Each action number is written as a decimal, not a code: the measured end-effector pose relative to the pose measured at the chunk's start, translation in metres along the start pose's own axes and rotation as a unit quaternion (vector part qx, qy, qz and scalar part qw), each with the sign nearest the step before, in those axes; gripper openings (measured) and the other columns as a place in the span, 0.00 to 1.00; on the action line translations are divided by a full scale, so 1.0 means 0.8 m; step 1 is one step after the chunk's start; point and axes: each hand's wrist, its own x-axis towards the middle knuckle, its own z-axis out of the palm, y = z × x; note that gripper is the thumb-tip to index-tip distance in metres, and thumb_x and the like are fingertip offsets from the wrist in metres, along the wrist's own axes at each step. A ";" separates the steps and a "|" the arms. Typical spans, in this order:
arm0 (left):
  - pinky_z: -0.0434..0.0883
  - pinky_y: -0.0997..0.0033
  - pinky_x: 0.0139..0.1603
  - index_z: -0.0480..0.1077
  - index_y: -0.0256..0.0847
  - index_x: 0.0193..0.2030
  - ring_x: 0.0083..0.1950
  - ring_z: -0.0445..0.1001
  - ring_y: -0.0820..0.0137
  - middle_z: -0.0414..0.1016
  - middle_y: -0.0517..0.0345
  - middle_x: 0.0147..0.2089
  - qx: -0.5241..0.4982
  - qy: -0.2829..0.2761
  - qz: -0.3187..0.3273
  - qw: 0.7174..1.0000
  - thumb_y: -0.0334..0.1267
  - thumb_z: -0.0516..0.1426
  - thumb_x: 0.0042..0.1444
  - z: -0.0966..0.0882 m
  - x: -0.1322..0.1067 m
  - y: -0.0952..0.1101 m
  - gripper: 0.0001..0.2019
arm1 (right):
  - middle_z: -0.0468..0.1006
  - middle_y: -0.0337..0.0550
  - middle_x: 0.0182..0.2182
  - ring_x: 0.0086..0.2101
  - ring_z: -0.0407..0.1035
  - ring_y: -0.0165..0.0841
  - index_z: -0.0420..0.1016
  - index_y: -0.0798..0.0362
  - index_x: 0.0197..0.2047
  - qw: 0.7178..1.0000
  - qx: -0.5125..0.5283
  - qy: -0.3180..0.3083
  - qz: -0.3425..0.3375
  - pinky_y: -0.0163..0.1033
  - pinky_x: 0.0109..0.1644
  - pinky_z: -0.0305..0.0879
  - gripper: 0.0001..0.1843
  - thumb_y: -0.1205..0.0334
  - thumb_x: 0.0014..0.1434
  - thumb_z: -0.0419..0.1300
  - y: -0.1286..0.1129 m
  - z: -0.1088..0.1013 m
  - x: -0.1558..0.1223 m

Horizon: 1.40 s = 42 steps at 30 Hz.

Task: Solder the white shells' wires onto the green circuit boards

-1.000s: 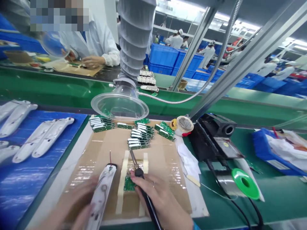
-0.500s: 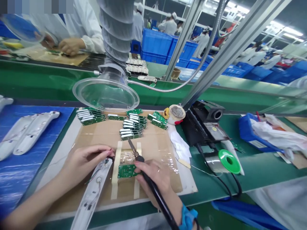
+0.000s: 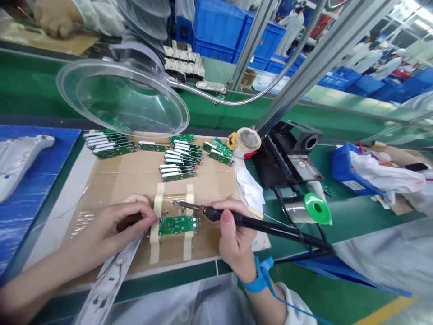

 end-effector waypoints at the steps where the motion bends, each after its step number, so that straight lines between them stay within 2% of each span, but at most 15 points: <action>1: 0.71 0.69 0.40 0.78 0.46 0.38 0.41 0.77 0.68 0.75 0.58 0.41 0.012 -0.008 -0.001 1.000 0.47 0.54 0.78 0.001 0.000 0.004 0.18 | 0.81 0.40 0.32 0.28 0.71 0.32 0.84 0.45 0.45 1.000 -0.001 -0.016 -0.005 0.40 0.29 0.67 0.12 0.56 0.79 0.59 0.000 0.000 -0.002; 6: 0.71 0.68 0.40 0.74 0.44 0.34 0.41 0.75 0.66 0.74 0.57 0.38 0.073 -0.007 0.015 0.997 0.45 0.52 0.77 0.007 0.000 0.015 0.19 | 0.81 0.39 0.30 0.28 0.71 0.33 0.83 0.46 0.46 0.994 -0.003 -0.102 -0.036 0.41 0.31 0.67 0.09 0.62 0.76 0.61 0.003 0.004 -0.010; 10: 0.69 0.69 0.35 0.73 0.44 0.33 0.37 0.74 0.68 0.74 0.58 0.36 0.098 0.026 0.022 0.995 0.43 0.52 0.75 0.012 0.000 0.016 0.18 | 0.84 0.39 0.31 0.29 0.73 0.33 0.83 0.46 0.47 0.991 -0.016 -0.127 -0.045 0.41 0.32 0.68 0.07 0.64 0.75 0.62 0.002 0.006 -0.008; 17: 0.69 0.70 0.32 0.73 0.44 0.32 0.34 0.75 0.68 0.74 0.58 0.34 0.116 0.040 0.023 0.992 0.40 0.53 0.72 0.012 0.001 0.021 0.16 | 0.86 0.39 0.32 0.29 0.74 0.34 0.82 0.45 0.46 0.986 -0.024 -0.156 -0.055 0.42 0.33 0.70 0.07 0.63 0.75 0.62 -0.003 0.009 -0.002; 23: 0.70 0.71 0.30 0.74 0.44 0.31 0.32 0.75 0.69 0.74 0.58 0.33 0.126 0.046 0.018 0.991 0.40 0.53 0.70 0.013 0.002 0.028 0.16 | 0.85 0.38 0.32 0.29 0.74 0.33 0.82 0.46 0.46 0.985 -0.029 -0.160 -0.054 0.42 0.33 0.69 0.07 0.62 0.76 0.62 -0.002 0.005 -0.004; 29: 0.71 0.69 0.32 0.75 0.44 0.32 0.33 0.76 0.68 0.76 0.56 0.35 0.128 0.021 0.004 0.992 0.42 0.53 0.70 0.009 0.004 0.026 0.16 | 0.83 0.38 0.30 0.27 0.72 0.33 0.83 0.46 0.46 0.992 -0.017 -0.113 -0.048 0.42 0.33 0.69 0.09 0.62 0.77 0.61 0.000 0.005 -0.008; 35: 0.71 0.67 0.37 0.76 0.44 0.35 0.37 0.77 0.65 0.77 0.56 0.37 0.140 -0.022 0.002 0.990 0.44 0.51 0.75 -0.002 0.010 0.022 0.18 | 0.81 0.37 0.29 0.27 0.73 0.33 0.83 0.46 0.47 0.991 -0.033 -0.127 -0.036 0.41 0.32 0.68 0.07 0.62 0.76 0.62 0.001 0.007 -0.006; 42: 0.69 0.67 0.37 0.74 0.44 0.34 0.36 0.77 0.66 0.76 0.57 0.34 0.160 -0.026 0.002 0.987 0.44 0.51 0.74 -0.002 0.015 0.025 0.18 | 0.84 0.40 0.30 0.26 0.74 0.35 0.83 0.45 0.46 0.988 -0.045 -0.141 -0.047 0.42 0.30 0.71 0.07 0.61 0.75 0.62 -0.002 0.011 -0.001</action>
